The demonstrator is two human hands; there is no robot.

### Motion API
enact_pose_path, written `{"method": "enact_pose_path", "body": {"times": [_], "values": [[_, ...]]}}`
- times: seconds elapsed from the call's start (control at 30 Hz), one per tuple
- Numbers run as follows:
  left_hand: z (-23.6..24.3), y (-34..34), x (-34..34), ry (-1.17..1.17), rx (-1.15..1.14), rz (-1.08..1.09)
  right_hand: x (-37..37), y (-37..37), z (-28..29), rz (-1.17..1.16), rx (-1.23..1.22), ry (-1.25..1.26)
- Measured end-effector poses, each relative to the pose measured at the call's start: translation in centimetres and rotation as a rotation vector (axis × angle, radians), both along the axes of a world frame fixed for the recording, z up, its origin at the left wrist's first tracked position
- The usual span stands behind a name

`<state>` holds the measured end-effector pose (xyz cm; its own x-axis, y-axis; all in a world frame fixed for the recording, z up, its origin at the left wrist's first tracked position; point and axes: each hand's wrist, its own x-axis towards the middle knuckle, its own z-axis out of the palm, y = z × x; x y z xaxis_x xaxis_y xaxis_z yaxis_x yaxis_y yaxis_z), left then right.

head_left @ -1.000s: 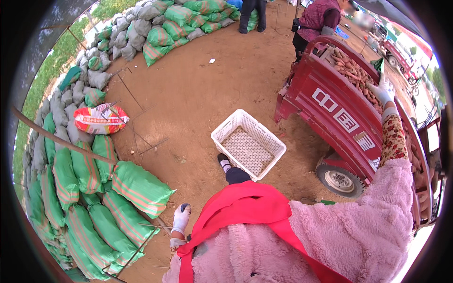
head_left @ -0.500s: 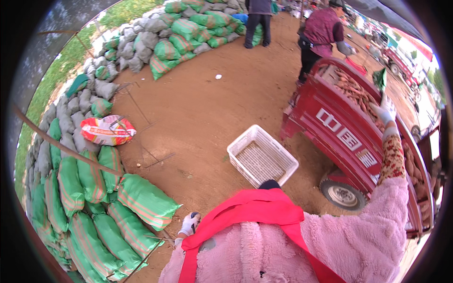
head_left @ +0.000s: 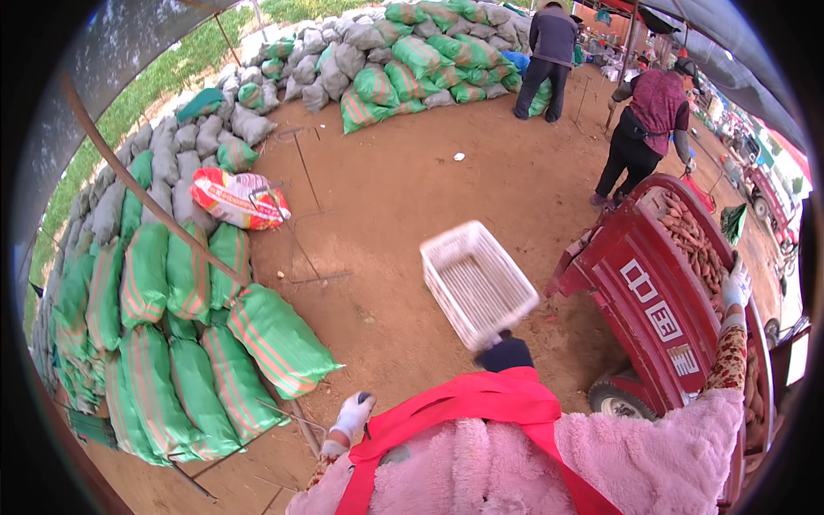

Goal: The person sorts sweet potatoes from a large pile in a three-wheeled vehicle, picking them up by hand and placing them into a green sack. The person then lifts the sack onto a weighing scale and later places it on a hand truck.

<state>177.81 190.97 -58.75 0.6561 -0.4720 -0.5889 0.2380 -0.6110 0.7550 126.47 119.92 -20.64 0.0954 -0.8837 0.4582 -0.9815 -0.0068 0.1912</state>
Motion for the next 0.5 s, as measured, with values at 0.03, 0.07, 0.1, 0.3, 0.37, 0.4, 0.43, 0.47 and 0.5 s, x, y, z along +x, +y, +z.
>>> {"method": "enact_pose_path", "body": {"times": [0.03, 0.07, 0.1, 0.3, 0.37, 0.4, 0.43, 0.47, 0.5], "values": [[0.5, -2.1, 0.1, -0.036, 0.033, -0.043, -0.2, -0.3, -0.1, -0.028, 0.02, 0.006], [1.0, -4.1, 0.0, -0.106, -0.007, -0.081, -0.2, -0.8, -0.1, -0.045, 0.011, 0.017], [1.4, -5.9, -0.4, -0.144, -0.01, -0.115, -0.4, -1.1, -0.3, -0.098, 0.016, 0.05], [5.6, -7.2, -4.8, -0.157, -0.029, -0.152, -1.1, -2.7, -0.6, -0.13, -0.007, 0.123], [6.3, -4.3, -6.5, -0.161, -0.016, -0.111, -0.7, -2.9, -0.7, -0.155, -0.013, 0.237], [6.2, -2.2, -7.7, -0.161, 0.01, -0.069, -0.6, -2.8, -0.3, 0.063, -0.028, 0.063], [6.1, 0.3, -9.1, -0.15, 0.053, -0.006, -0.1, -2.9, -0.5, 0.173, -0.059, 0.036], [5.6, 2.5, -10.8, -0.157, 0.17, 0.035, 0.1, -2.9, -0.3, 0.144, -0.088, 0.1], [5.2, 4.9, -13.0, -0.155, 0.219, 0.126, 0.4, -3.1, -0.2, 0.113, -0.118, 0.163]]}}
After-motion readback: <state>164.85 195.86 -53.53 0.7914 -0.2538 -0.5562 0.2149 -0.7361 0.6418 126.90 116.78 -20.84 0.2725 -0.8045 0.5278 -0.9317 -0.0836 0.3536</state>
